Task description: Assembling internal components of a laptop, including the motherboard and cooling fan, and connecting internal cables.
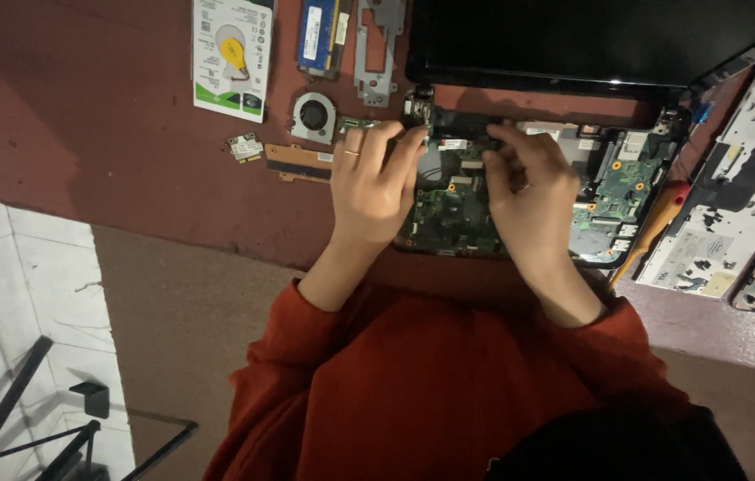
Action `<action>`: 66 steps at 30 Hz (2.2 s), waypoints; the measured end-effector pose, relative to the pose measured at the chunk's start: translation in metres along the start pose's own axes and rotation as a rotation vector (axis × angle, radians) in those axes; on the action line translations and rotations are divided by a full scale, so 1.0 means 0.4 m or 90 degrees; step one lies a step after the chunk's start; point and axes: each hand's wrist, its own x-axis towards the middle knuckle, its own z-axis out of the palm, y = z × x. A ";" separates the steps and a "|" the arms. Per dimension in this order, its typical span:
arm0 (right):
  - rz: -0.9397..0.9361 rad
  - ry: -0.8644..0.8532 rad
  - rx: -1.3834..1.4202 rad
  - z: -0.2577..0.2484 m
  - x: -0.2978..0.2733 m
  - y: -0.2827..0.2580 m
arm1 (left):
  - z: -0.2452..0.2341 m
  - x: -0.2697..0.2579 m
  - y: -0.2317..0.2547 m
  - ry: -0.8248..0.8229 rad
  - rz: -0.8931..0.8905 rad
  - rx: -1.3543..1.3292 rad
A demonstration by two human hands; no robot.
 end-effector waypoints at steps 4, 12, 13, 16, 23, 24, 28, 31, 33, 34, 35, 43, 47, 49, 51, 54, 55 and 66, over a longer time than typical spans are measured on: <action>-0.012 -0.013 -0.012 -0.001 0.000 0.000 | -0.001 0.000 -0.007 0.001 -0.010 -0.008; -0.041 -0.048 -0.077 -0.010 0.018 -0.017 | -0.001 0.006 -0.007 -0.013 -0.021 0.002; -0.039 -0.049 -0.078 -0.017 0.022 -0.017 | -0.005 0.008 -0.008 -0.015 -0.022 0.001; -0.075 -0.087 -0.106 -0.031 0.034 -0.013 | -0.009 0.017 -0.014 -0.037 -0.040 -0.059; -0.073 -0.101 -0.142 -0.027 0.028 -0.017 | -0.009 0.018 -0.018 -0.044 -0.039 -0.076; -0.064 -0.108 -0.134 -0.028 0.028 -0.020 | -0.003 0.018 -0.019 -0.040 -0.047 -0.067; -0.060 -0.116 -0.137 -0.028 0.017 -0.014 | 0.003 0.003 -0.017 -0.038 -0.055 -0.054; -0.081 -0.104 -0.139 -0.021 0.020 -0.014 | 0.014 -0.020 -0.027 0.003 -0.065 -0.047; -0.178 -0.006 -0.221 -0.001 0.027 -0.002 | 0.001 -0.024 -0.029 0.017 -0.078 -0.011; -0.178 -0.008 -0.220 0.011 0.030 -0.004 | 0.003 -0.024 -0.031 0.017 -0.080 -0.010; -0.209 -0.005 -0.219 0.023 0.034 -0.005 | 0.004 -0.024 -0.032 0.031 -0.067 -0.012; -0.341 0.023 -0.245 0.092 0.059 -0.020 | 0.025 -0.016 -0.041 0.107 0.031 0.052; -0.398 0.028 -0.287 0.106 0.051 0.012 | 0.021 -0.009 -0.035 0.081 0.053 0.082; -0.393 0.045 -0.279 0.107 0.055 0.012 | 0.018 -0.007 -0.032 0.079 0.057 0.089; -0.335 0.028 -0.165 0.091 0.075 -0.030 | 0.007 0.000 -0.027 0.066 0.027 0.081; -0.332 0.048 -0.159 0.114 0.064 0.001 | 0.018 -0.003 -0.026 0.085 0.025 0.075; -0.331 0.050 -0.159 0.112 0.065 -0.006 | 0.017 -0.003 -0.027 0.085 0.026 0.074; -0.342 0.048 -0.193 0.110 0.064 -0.019 | 0.004 -0.010 -0.028 0.033 0.079 0.133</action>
